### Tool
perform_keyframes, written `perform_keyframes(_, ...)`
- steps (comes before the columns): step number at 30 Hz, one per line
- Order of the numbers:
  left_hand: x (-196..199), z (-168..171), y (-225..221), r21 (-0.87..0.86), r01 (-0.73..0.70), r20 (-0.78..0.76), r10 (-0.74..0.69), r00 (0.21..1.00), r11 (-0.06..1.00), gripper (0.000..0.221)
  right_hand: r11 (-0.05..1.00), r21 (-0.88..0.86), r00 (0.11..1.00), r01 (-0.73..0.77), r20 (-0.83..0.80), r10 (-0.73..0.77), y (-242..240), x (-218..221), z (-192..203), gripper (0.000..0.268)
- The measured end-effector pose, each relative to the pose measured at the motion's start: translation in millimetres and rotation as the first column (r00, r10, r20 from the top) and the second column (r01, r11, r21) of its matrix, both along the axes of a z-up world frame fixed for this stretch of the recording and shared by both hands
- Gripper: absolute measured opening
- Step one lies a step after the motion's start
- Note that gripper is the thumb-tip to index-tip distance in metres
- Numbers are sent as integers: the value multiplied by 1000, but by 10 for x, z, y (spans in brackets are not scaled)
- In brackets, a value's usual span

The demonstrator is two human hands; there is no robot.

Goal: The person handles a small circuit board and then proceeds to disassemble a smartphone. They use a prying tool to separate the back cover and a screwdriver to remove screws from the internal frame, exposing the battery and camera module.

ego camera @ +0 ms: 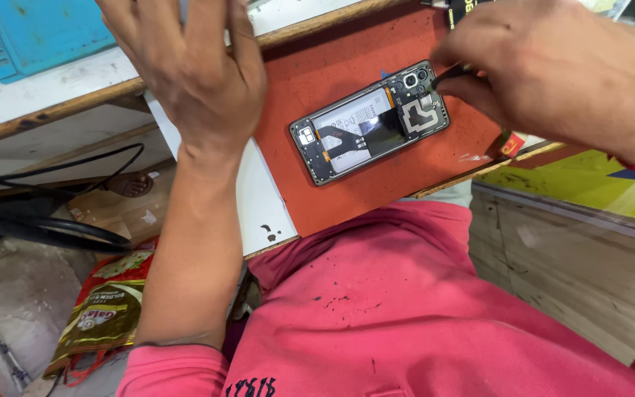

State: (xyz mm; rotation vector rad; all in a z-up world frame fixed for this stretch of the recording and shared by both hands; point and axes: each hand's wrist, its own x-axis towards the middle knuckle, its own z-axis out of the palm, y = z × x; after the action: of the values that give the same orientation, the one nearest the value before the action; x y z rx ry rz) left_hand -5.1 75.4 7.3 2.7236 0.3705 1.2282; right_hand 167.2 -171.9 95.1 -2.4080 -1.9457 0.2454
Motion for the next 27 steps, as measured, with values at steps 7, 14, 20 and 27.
perform_keyframes(7,-388,255,-762,-259,332,-321,-405,856,907,59,985,26,978,-173,-116,175,119,-41,109,18)
perform_keyframes(14,-779,-59,-1030,-383,111,-266,-225,937,917,70,997,-5,995,-72,-73,71,52,-76,134,13)
perform_keyframes(20,-805,-108,-1019,-466,14,-260,-152,954,885,75,991,61,993,-121,22,120,49,-15,55,17)
perform_keyframes(27,-800,-133,-1008,-457,16,-231,-136,963,890,85,998,5,998,-63,20,63,-2,85,-32,30)
